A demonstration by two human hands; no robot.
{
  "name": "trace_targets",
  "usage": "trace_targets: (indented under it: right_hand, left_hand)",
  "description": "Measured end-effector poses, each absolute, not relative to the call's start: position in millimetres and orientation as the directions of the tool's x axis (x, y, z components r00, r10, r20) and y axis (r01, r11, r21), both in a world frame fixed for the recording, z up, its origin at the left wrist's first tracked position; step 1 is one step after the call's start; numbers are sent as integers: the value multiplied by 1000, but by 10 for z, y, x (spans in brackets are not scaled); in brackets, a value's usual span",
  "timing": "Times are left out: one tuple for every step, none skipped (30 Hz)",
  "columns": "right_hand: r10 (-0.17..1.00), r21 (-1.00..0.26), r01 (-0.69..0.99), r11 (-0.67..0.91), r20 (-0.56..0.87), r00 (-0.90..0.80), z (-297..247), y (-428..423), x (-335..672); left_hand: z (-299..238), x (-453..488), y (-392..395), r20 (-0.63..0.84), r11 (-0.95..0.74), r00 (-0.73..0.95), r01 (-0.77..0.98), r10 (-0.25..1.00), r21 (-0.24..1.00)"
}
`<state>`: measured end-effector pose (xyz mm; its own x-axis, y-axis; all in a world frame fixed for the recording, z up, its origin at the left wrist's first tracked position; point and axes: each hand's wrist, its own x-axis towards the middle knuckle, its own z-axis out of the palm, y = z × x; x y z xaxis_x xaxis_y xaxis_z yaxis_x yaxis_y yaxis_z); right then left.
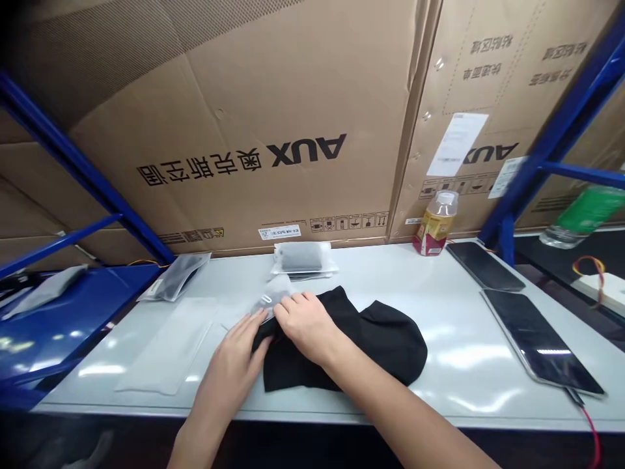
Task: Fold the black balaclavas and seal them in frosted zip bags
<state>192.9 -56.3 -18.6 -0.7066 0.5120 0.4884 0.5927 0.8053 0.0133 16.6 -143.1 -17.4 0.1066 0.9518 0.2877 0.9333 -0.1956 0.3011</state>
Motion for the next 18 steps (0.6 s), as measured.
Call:
trace_targets:
  right_hand:
    - [513,14,606,795,516,-686,-133,-626,1949]
    - [513,15,617,787,541,-667,-76,-702,1986]
    - [506,14,622,783,567,-650,-23,-785,2037]
    - [497,10,621,784,590,-636,19,-870,2101]
    - [488,2,616,788,609,-626,43,-952,2172]
    - [478,-11,603,798,621,-622,47,-1023,2248]
    - [476,-27,590,807,620,-624,28,-1079,2325]
    - [494,-54,584,810,600,-629,-9,-1116,2401]
    - [527,-89,587,804,564,-636,-58,-1134,2475]
    - [568,-123,601,790,517,-640,-113,-1137,2546]
    - [605,-151,618,771,473,-640,-167,-1128,2614]
    - [639,-181,634,752,433,-635,-212,-1113,2677]
    - [666,-218,642,735,406,-625,-247,-1097,2734]
    - [686,-261,641,721,394,-611,-269,-1084,2782]
    - [700,-309,632,711,394,-595,-282,-1075,2818]
    - [714,-358,619,699,395,-578,-288,-1072,2841]
    - [723,-395,606,690,403,-561,-290,-1073,2847]
    - [725,-412,597,688,420,-546,-292,-1077,2839]
  left_hand:
    - [-114,165,-1455,324,-215,113,930,939,299]
    - [-38,170,-1497,361,-249,134,923,923,292]
    - [45,185,-1553,401,-292,165,914,901,281]
    - [124,211,-1617,440,-344,204,901,875,265]
    - [189,249,-1681,470,-396,248,884,847,247]
    - [230,296,-1736,484,-441,290,867,826,232]
    - [240,347,-1776,478,-470,324,853,817,226]
    - [217,397,-1797,463,-487,347,844,816,226]
    - [164,442,-1799,434,-495,366,838,823,232]
    - [87,478,-1785,403,-491,375,837,835,239]
    - [-6,502,-1761,382,-478,369,844,847,245]
    - [-103,515,-1731,378,-463,355,850,855,250]
    - [-194,516,-1702,397,-453,333,853,855,260]
    - [-271,507,-1677,430,-449,307,848,849,280]
    - [-328,491,-1660,472,-452,277,835,837,313]
    - [-360,469,-1649,515,-461,242,813,822,354]
    - [-368,444,-1645,548,-472,210,788,810,396]
    - [-355,416,-1644,571,-481,183,764,800,429]
